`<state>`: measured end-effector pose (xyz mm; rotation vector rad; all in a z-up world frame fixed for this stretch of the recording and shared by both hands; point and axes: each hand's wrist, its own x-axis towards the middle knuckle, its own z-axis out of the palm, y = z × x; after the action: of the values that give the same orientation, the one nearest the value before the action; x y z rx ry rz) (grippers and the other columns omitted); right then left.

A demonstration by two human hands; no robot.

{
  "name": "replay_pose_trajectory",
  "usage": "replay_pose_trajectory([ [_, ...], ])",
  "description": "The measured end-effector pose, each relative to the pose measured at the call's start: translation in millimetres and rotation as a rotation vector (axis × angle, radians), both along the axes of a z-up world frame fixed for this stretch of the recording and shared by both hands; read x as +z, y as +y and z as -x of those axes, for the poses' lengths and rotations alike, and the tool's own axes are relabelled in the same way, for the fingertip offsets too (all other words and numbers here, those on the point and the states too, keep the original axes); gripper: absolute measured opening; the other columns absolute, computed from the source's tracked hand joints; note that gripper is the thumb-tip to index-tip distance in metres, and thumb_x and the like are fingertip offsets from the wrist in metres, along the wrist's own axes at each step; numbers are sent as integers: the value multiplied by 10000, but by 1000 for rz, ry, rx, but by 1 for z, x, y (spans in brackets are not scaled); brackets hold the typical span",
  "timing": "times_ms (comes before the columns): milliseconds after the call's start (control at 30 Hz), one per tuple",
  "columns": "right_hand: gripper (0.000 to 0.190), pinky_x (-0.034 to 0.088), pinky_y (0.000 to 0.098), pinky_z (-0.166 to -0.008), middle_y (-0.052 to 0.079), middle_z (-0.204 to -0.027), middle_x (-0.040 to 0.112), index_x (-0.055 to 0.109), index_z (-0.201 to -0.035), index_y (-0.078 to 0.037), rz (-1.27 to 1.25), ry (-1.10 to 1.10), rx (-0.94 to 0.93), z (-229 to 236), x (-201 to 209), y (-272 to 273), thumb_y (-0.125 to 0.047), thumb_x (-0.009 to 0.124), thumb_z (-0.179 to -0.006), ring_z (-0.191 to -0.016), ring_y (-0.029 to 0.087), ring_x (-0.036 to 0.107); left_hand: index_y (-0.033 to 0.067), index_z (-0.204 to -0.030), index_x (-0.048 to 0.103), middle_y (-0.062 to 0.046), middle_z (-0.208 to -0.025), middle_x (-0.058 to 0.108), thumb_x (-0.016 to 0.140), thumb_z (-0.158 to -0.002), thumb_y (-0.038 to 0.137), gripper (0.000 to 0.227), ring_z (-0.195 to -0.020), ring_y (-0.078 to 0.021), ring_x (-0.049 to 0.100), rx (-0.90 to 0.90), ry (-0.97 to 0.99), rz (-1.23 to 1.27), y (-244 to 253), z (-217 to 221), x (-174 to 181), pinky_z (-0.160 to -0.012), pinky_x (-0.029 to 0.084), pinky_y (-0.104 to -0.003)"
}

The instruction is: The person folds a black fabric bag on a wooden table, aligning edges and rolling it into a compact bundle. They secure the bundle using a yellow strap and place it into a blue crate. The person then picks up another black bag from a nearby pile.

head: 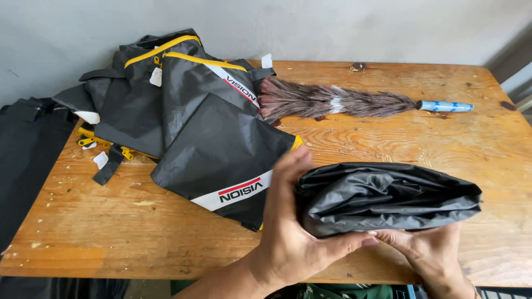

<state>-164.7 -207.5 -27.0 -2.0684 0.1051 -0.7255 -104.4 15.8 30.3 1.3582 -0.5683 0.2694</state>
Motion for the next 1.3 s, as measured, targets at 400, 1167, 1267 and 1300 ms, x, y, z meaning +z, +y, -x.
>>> replay_pose_trajectory([
  [400, 780, 452, 417, -1178, 151, -1298, 719, 651, -1250, 21, -308, 162, 477, -4, 42, -10, -128, 924, -535, -1262, 273, 661, -10, -1246, 518, -106, -1111, 660, 838, -805, 402, 683, -975, -246, 732, 9, -293, -252, 10, -8, -39, -884, 594, -325],
  [1167, 618, 448, 337, -638, 42, -826, 612, 576, -1028, -85, -13, 596, -207, -1, 2, -2, -360, 957, -626, -769, 141, 517, -13, -1149, 595, -223, -1111, 703, 899, -746, 613, 805, -1059, -432, 669, -181, -246, -1338, -36, -86, 21, -892, 537, -510],
  [1267, 604, 362, 392, -531, 41, -652, 425, 522, -938, -110, 69, 782, -234, -2, 14, -3, -472, 933, -682, -592, 187, 411, 23, -1155, 612, -203, -1068, 745, 936, -658, 719, 914, -1008, -425, 707, -75, -181, -1474, -30, -86, 18, -890, 533, -522],
  [1300, 604, 362, 392, -531, 41, -652, 425, 522, -938, -110, 71, 783, -232, -4, 18, -3, -472, 933, -682, -592, 187, 411, 23, -1155, 612, -203, -1068, 745, 936, -658, 719, 914, -1008, -425, 707, -74, -179, -1473, -25, -88, 25, -890, 533, -522],
])
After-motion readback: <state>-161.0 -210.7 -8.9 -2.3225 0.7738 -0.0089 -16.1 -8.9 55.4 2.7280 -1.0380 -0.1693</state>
